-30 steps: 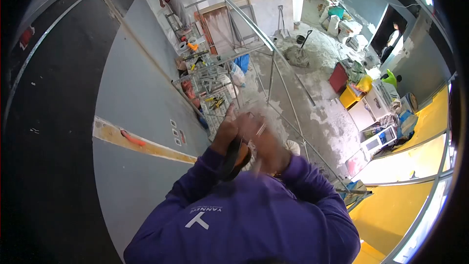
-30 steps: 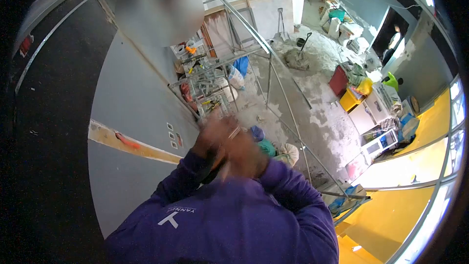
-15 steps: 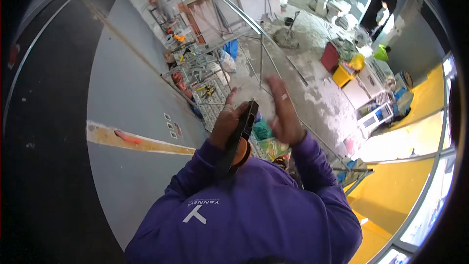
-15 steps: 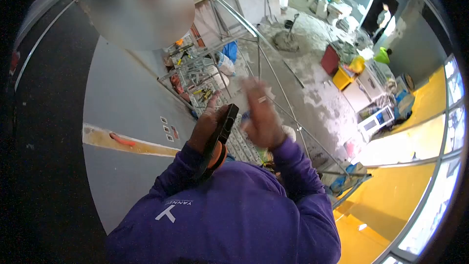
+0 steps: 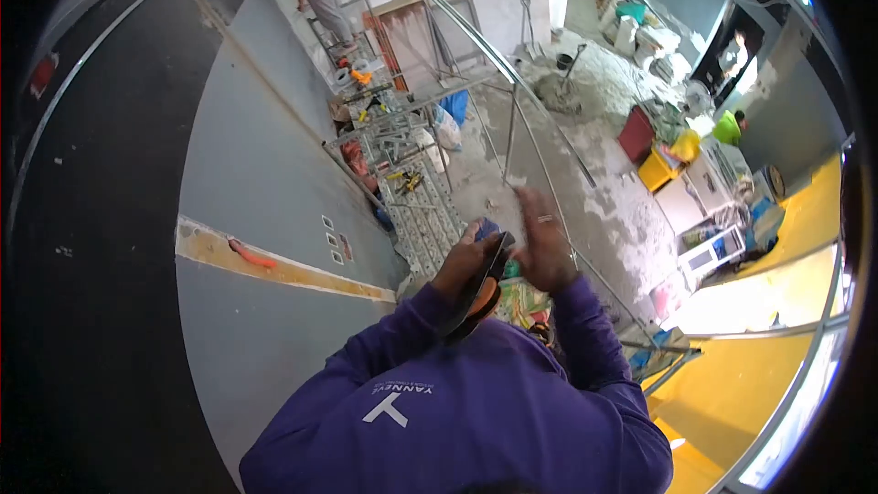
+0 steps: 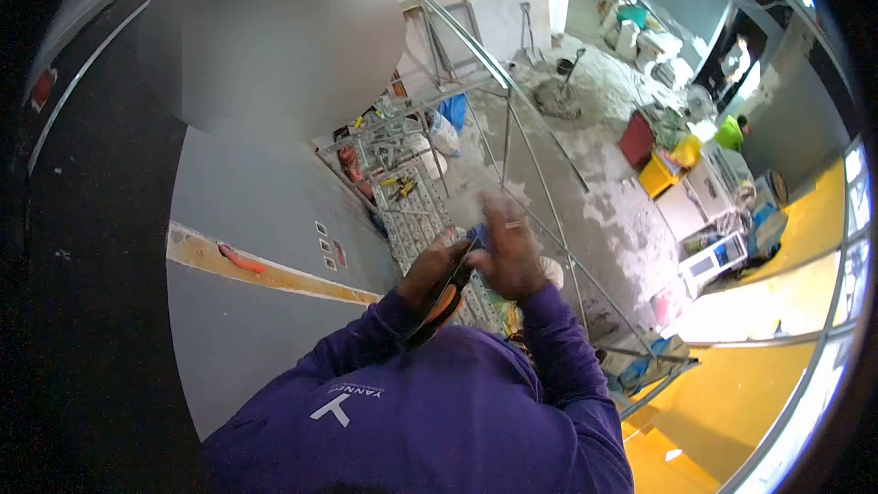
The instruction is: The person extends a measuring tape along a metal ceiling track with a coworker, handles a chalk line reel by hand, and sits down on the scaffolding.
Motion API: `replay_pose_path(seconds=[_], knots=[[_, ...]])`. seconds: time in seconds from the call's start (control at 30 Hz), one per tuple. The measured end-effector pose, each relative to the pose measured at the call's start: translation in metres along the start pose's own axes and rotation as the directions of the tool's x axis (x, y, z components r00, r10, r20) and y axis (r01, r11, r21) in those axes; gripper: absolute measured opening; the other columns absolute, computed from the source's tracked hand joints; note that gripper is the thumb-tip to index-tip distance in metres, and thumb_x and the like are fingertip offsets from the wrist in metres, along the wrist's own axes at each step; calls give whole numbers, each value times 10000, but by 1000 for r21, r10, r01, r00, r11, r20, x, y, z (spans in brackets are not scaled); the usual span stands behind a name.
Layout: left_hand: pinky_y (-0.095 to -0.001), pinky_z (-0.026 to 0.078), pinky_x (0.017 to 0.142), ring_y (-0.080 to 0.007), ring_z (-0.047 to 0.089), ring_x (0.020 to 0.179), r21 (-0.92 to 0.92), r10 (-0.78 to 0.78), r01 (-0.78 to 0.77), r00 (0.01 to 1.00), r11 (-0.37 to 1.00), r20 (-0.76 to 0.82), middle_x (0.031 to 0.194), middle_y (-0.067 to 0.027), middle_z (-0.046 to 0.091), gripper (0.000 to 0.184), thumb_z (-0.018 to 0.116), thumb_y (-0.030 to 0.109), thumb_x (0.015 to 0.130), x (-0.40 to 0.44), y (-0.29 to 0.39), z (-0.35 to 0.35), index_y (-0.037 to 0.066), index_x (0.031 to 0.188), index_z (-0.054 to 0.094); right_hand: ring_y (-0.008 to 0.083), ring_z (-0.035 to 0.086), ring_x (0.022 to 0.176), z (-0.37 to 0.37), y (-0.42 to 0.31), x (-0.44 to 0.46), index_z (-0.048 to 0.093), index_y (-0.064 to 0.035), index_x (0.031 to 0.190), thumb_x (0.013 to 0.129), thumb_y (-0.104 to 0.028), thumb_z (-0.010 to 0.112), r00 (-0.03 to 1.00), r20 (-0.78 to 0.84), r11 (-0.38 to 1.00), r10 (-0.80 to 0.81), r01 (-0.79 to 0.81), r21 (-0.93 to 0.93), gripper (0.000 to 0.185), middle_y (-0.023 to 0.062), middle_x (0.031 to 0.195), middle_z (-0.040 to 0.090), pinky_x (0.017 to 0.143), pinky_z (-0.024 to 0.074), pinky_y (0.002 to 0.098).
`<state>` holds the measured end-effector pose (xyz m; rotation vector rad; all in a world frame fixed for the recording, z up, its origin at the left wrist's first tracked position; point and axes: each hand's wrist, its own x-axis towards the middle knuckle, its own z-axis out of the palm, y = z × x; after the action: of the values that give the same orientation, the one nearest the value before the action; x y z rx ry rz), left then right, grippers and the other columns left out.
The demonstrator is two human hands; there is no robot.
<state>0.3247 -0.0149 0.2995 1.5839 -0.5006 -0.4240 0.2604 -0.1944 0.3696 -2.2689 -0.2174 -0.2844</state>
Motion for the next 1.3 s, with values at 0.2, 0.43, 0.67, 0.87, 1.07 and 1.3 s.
replay_pose_path(seconds=[0.2, 0.43, 0.67, 0.87, 1.07, 1.3], knots=[[-296, 549, 694, -189, 667, 831, -638, -386, 326, 921, 697, 49, 1022, -125, 672, 658, 572, 268, 1031, -13, -21, 4, 15, 1548, 254, 454, 369, 1431, 16, -61, -9, 425, 2, 1474, 893, -560, 580, 783, 229, 806, -578, 592, 9, 823, 300, 1476, 449, 1222, 168, 558], [-333, 531, 805, -197, 645, 984, -2, -18, 18, 999, 1000, 44, 1127, -146, 655, 634, 567, 229, 1025, -25, -24, -18, -9, 1527, 262, 482, 386, 1391, -15, -31, -2, 343, 64, 1497, 920, -581, 574, 915, -3, 884, -404, 391, 256, 895, 312, 1472, 429, 1186, 251, 542], [-401, 522, 828, -254, 651, 1005, 573, 85, -252, 950, 780, 302, 1151, -129, 656, 450, 591, 267, 972, -25, -24, -28, 25, 1338, 490, 450, 333, 1449, 24, 21, 3, 247, 6, 1556, 878, -640, 521, 968, -20, 902, -250, 225, -368, 975, 258, 1527, 406, 1216, 174, 572], [-348, 549, 774, -239, 669, 938, -503, -193, 59, 957, 862, -218, 1059, -134, 675, 441, 601, 322, 946, -36, -35, 29, 9, 1254, 560, 369, 567, 1262, 41, -29, -33, 374, -81, 1527, 845, -672, 618, 983, 59, 939, -175, 149, 310, 934, 247, 1427, 519, 1121, 383, 470], [-267, 523, 688, -171, 644, 824, 77, -720, 761, 570, 645, 396, 953, -41, 627, 292, 523, 319, 1044, -8, -68, -35, 79, 1191, 601, 386, 524, 1313, 62, 30, -59, 461, -129, 1478, 855, -645, 607, 984, -57, 870, 169, -122, 478, 822, 199, 1479, 488, 1150, 332, 569], [-278, 527, 684, -177, 639, 796, 121, -712, 709, 654, 695, 256, 920, -46, 628, 279, 537, 325, 1029, 8, -62, -35, 80, 1137, 613, 424, 548, 1223, 86, 35, -68, 524, -155, 1409, 785, -419, 709, 823, -552, 953, 135, 45, 300, 702, 174, 1337, 574, 1019, 475, 519]])
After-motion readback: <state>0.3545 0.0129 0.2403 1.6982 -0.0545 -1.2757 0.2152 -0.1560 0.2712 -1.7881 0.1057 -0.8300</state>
